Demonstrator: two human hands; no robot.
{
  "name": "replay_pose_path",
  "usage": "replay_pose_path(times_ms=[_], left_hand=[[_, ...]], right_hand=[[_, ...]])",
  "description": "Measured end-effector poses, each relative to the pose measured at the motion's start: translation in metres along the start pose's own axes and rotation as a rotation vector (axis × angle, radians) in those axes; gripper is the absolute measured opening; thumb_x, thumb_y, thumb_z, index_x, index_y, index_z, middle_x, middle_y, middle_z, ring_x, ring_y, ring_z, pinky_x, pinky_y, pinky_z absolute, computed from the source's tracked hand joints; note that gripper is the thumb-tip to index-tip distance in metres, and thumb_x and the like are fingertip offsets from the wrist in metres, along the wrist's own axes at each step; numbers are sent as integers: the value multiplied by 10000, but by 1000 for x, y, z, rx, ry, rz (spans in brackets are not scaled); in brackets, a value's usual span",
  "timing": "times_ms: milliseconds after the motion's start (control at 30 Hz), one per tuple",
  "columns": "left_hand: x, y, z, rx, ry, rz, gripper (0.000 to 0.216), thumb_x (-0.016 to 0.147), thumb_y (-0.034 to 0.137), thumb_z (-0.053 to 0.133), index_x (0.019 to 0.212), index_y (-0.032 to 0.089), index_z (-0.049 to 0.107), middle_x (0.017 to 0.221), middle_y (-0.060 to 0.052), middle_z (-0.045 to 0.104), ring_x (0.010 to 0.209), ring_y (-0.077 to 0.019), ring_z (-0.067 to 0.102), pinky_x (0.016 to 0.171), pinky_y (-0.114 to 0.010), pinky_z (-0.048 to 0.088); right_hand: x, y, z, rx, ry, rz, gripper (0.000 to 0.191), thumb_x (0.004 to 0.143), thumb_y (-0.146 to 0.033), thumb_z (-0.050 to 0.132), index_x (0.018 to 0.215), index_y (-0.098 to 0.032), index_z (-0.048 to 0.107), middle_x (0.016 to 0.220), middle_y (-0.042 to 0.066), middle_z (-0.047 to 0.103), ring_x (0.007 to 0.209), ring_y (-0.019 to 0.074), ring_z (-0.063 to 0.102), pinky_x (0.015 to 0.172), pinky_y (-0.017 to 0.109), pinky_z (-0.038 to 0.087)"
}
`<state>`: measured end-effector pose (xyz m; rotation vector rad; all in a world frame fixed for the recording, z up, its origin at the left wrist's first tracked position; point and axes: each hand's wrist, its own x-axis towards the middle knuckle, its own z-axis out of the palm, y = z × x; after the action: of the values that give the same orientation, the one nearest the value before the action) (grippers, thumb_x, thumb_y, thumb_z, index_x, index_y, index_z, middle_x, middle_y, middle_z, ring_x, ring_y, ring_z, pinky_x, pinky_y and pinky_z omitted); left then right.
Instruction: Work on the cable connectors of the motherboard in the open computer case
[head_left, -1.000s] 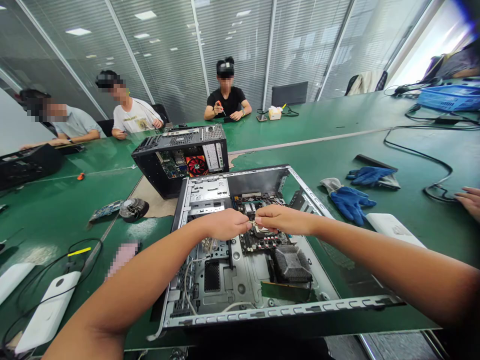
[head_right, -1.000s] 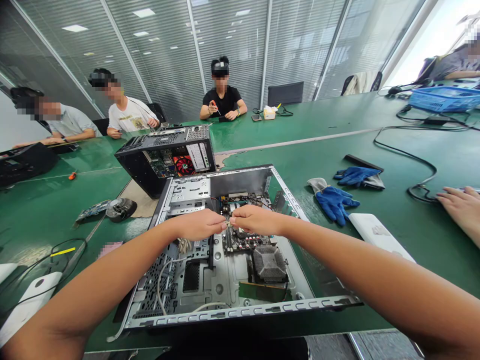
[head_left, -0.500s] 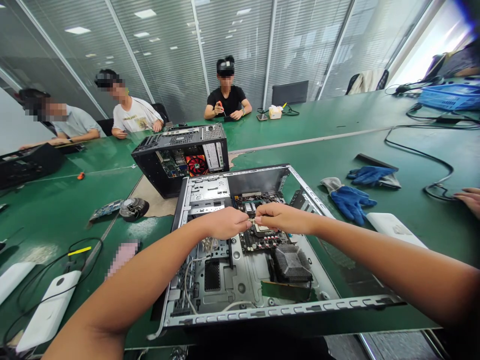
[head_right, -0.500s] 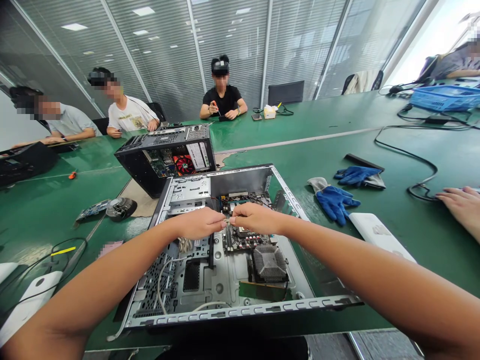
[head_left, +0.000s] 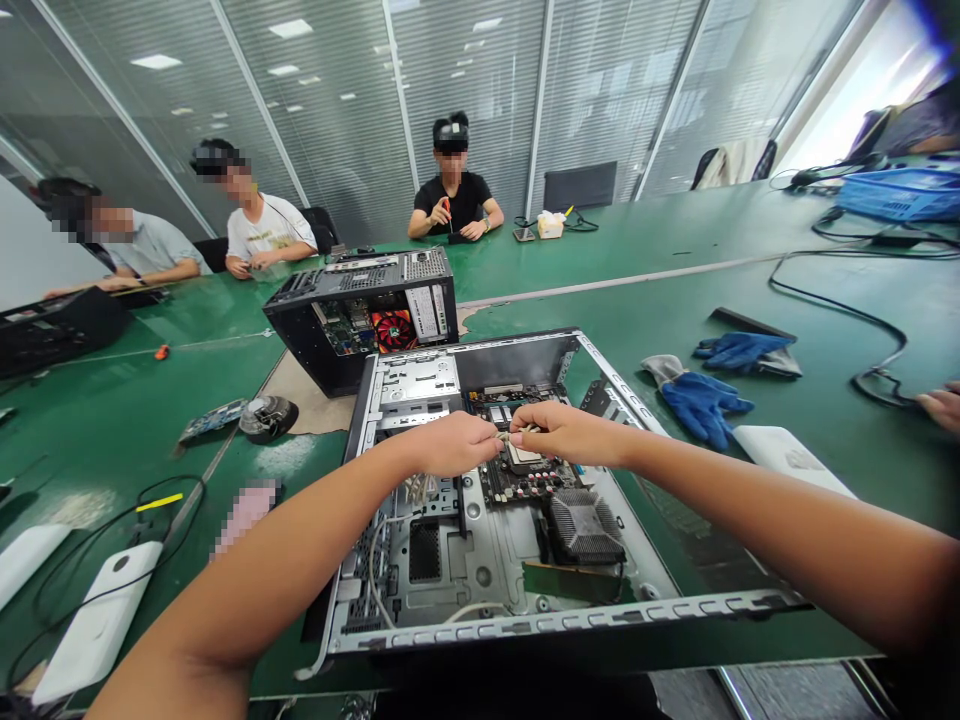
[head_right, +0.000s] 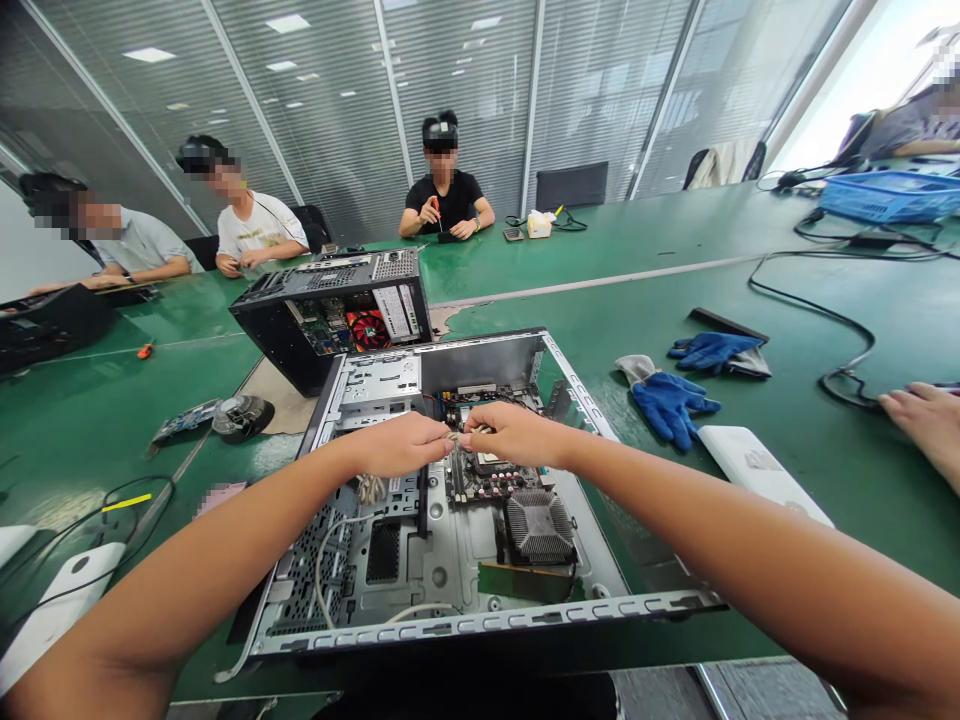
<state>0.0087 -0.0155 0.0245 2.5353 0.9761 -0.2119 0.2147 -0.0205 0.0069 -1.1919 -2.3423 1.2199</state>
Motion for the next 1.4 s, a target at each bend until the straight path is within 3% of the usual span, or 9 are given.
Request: replay_pose_path(times_ms=[367, 633, 967, 1167, 1400], left_hand=[[-1, 0, -1, 25, 3, 66, 425, 973, 408, 253, 757, 167, 529, 717, -37, 562, 642, -145, 478, 636, -295, 355], [-2, 3, -4, -2, 17, 34, 388, 968, 351, 271, 710, 169, 497, 678, -21, 531, 622, -132, 462, 609, -280, 355], [-1, 0, 1, 17, 49, 87, 436, 972, 423, 245, 712, 172, 488, 660, -14, 519, 592, -130, 444, 594, -277, 335], [-2, 4, -4, -59, 32, 48, 376, 954, 353, 269, 674, 173, 446, 659, -6, 490, 624, -127, 451, 605, -263, 346], [-1, 0, -3, -164, 30, 56, 351, 931, 348, 278, 641, 182, 385, 635, 12, 425, 617, -124, 412, 605, -267, 336]], right_hand=[[-1, 5, 0, 291, -115, -1, 394, 893, -527, 448, 717, -176, 484, 568, -45, 426, 514, 96, 403, 513, 255, 320], [-1, 4, 2, 246, -44, 36, 372, 866, -517, 507, 713, -180, 469, 572, -43, 440, 516, 93, 393, 498, 247, 306], [-2, 4, -1, 325, -110, 31, 442, 877, -572, 451, 709, -170, 527, 476, -48, 424, 482, 102, 379, 516, 264, 282], [-3, 3, 1, 349, -33, 55, 394, 824, -545, 554, 688, -182, 484, 540, -44, 453, 506, 97, 393, 509, 255, 285], [-3, 1, 1, 251, 45, 89, 354, 812, -527, 567, 800, -175, 543, 609, -41, 451, 533, 97, 383, 502, 252, 276]])
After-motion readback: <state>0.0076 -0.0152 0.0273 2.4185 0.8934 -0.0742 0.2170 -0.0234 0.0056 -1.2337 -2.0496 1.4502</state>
